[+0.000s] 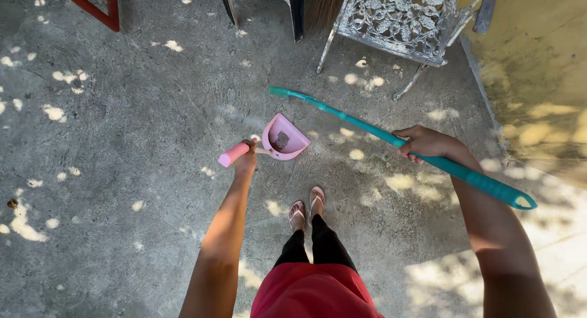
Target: Sweeping and raking leaves into a pink dustpan in an outdoor garden area.
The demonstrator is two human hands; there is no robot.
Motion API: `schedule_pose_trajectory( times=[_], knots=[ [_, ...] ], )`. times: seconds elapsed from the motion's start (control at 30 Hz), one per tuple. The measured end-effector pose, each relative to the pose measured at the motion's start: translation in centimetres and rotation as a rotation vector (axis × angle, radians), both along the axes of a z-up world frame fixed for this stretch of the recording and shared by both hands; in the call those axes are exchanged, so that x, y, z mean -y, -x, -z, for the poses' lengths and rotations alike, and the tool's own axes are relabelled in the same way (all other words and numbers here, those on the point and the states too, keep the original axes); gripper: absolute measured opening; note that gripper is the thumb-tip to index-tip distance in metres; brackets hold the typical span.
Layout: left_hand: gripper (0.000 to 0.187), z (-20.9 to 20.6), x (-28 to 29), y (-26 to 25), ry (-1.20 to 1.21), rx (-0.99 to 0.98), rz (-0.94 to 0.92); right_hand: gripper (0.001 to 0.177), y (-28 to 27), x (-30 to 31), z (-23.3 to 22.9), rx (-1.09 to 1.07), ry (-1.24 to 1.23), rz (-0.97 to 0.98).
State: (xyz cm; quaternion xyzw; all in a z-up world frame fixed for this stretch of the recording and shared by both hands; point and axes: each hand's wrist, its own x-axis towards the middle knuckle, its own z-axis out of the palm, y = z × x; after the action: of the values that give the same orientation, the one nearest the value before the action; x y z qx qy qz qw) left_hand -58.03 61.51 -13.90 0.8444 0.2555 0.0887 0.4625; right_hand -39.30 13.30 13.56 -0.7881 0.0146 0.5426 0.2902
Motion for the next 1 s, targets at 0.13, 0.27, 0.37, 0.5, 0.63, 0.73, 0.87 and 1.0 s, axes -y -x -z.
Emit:
schedule_pose_trajectory(
  times=[0.13, 0.27, 0.37, 0.5, 0.63, 0.73, 0.87, 1.0],
  knots=[
    [0.038, 0.5, -1.9, 1.0, 0.007, -0.082, -0.115, 0.072, -3.8, -6.4, 6.8, 0.076, -0.031, 0.028],
    [0.037, 0.1, -2.7, 2.8, -0.071, -0.112, -0.165, 0.066, -3.3, -13.5, 17.6, 0.081, -0.123, 0.132],
    [0.037, -0.4, -3.3, 3.1, -0.019, -0.162, -0.239, 0.065, -2.3, -16.9, 17.8, -0.046, -0.075, 0.029],
    [0.037, 0.3, -3.6, 3.7, -0.044, -0.07, -0.282, 0.054, -5.8, -15.3, 12.8, -0.31, -0.113, -0.265],
    [0.031, -3.5, -5.4, 3.7, 0.409, -0.24, -0.463, 0.057, -9.4, -13.9, 5.5, -0.266, -0.069, -0.245],
    [0.041, 0.4, -9.3, 4.3, 0.099, 0.018, -0.406, 0.04, -11.2, -15.3, 4.0, -0.136, -0.056, -0.282],
    [0.043, -0.7, -14.3, 3.3, 0.081, -0.093, -0.411, 0.027, -12.7, -20.6, 5.1, 0.115, -0.028, -0.202],
    [0.041, -2.6, -20.3, 2.3, 0.036, -0.066, -0.393, 0.013, -15.5, -26.7, 11.2, 0.232, -0.05, -0.081]
  ],
)
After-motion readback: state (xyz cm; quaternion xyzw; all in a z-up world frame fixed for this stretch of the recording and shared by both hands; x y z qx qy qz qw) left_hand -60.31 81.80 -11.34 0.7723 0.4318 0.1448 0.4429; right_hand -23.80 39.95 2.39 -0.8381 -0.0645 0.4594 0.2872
